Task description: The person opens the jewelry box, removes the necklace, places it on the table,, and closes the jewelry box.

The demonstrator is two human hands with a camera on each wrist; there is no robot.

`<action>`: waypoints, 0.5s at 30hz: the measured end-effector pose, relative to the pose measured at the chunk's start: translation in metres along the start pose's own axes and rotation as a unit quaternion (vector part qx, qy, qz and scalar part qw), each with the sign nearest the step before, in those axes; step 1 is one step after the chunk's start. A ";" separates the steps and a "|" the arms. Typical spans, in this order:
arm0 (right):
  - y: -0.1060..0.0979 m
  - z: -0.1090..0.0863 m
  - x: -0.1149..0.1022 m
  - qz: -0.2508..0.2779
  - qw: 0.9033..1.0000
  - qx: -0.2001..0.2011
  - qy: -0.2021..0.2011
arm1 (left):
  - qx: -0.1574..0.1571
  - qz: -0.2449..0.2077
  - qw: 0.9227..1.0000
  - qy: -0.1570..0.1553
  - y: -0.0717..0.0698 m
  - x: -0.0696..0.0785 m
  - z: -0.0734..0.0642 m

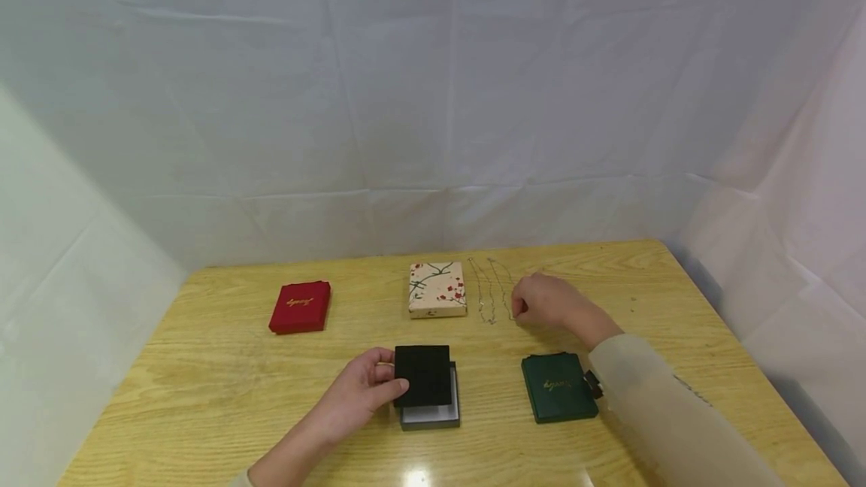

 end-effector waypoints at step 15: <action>-0.013 -0.011 -0.012 -0.001 1.000 0.018 0.019 | 0.002 -0.002 1.000 -0.003 0.000 -0.001 0.000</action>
Point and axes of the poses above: each hand's wrist, its own z-axis towards the middle knuckle, its own y-axis out of the palm, x = y × z, the point moved 6 cm from there along z, towards the middle knuckle, and after that the axes turned 2 degrees about y, right-handed, at the moved point
